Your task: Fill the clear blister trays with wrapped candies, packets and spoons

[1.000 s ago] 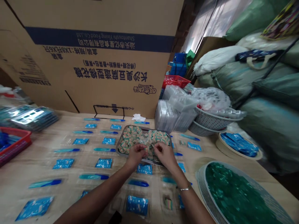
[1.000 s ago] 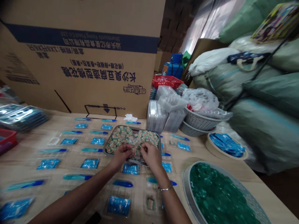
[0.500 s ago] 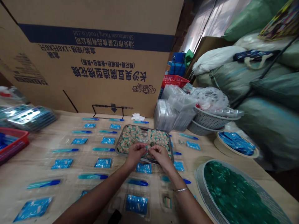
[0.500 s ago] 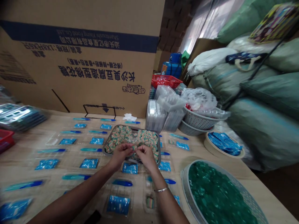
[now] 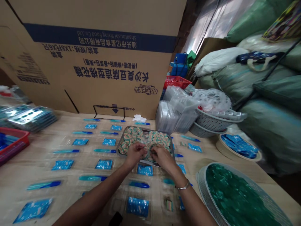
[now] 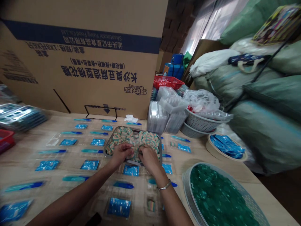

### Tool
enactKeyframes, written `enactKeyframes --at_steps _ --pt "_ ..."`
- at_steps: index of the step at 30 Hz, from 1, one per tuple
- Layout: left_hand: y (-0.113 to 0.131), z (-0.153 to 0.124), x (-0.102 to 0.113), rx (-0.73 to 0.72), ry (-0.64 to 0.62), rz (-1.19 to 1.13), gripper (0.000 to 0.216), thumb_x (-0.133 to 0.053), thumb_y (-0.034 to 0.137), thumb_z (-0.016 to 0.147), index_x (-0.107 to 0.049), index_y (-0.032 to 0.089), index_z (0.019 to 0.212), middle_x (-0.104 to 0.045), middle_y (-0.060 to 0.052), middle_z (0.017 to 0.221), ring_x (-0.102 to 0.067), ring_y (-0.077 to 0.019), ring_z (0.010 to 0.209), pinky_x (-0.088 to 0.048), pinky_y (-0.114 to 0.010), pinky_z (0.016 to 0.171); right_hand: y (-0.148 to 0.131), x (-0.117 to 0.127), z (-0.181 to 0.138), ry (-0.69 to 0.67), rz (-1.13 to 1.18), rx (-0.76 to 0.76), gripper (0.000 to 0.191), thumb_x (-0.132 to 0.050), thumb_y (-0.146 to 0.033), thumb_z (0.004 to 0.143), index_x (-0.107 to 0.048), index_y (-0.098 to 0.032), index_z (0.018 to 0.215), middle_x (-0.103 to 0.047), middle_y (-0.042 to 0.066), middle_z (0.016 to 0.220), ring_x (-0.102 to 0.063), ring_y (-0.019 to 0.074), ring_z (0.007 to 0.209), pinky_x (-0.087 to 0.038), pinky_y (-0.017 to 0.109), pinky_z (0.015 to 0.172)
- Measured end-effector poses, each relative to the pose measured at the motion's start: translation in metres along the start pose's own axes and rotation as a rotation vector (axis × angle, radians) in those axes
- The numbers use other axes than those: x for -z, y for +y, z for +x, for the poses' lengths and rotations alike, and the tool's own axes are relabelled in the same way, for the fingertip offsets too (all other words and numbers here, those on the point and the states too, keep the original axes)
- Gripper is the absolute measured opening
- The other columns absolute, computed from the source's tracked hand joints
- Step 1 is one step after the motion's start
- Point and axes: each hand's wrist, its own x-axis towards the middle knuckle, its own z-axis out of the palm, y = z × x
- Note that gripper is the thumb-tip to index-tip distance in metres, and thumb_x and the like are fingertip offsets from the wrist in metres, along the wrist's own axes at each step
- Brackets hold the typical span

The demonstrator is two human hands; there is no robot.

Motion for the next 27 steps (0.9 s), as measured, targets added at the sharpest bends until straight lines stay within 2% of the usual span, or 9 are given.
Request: enactKeyframes --at_steps 6,12,15,21,27 --pt "0.001 -0.001 -0.001 0.009 -0.024 0.011 0.027 -0.080 0.026 0.045 -0.062 0.015 0.062 -0.062 0.003 0.052 -0.058 -0.0124 0.047 -0.046 -0.022 0.046 0.001 0.000 -0.001 -0.032 0.005 0.102 0.013 -0.054 -0.006 0.074 -0.059 -0.018 0.075 -0.058 0.003 0.080 -0.054 0.0165 0.078 -0.037 0.025 0.073" --pt "0.003 -0.002 -0.002 -0.005 -0.058 0.019 0.028 -0.079 0.026 0.043 -0.061 0.015 0.061 -0.061 0.003 0.052 -0.055 -0.0108 0.045 -0.045 -0.022 0.046 0.002 -0.003 -0.003 0.061 0.214 0.173 0.011 -0.046 -0.013 0.082 -0.055 -0.018 0.079 -0.057 0.001 0.075 -0.054 0.0147 0.072 -0.040 0.024 0.066" --pt "0.003 -0.001 -0.001 -0.012 -0.083 0.028 0.028 -0.080 0.025 0.042 -0.062 0.014 0.060 -0.062 0.002 0.052 -0.054 -0.0103 0.045 -0.043 -0.021 0.046 0.001 -0.005 -0.001 0.081 0.326 0.195 0.010 -0.047 -0.017 0.082 -0.055 -0.019 0.077 -0.057 -0.001 0.072 -0.055 0.0136 0.069 -0.041 0.023 0.063" --pt "0.004 -0.001 0.002 -0.006 -0.109 0.028 0.028 -0.080 0.027 0.045 -0.062 0.014 0.061 -0.061 0.003 0.053 -0.054 -0.0102 0.046 -0.045 -0.022 0.049 -0.002 -0.008 0.003 0.132 0.454 0.166 0.011 -0.049 -0.025 0.080 -0.056 -0.019 0.076 -0.056 -0.002 0.065 -0.053 0.0124 0.061 -0.042 0.022 0.056" --pt "0.006 -0.006 0.000 0.003 -0.151 0.034 0.027 -0.081 0.026 0.044 -0.067 0.013 0.064 -0.065 0.001 0.058 -0.056 -0.0101 0.052 -0.043 -0.020 0.051 0.000 -0.013 0.005 0.175 0.388 0.093 0.011 -0.048 -0.024 0.079 -0.058 -0.019 0.077 -0.060 -0.001 0.067 -0.056 0.0139 0.062 -0.044 0.023 0.057"
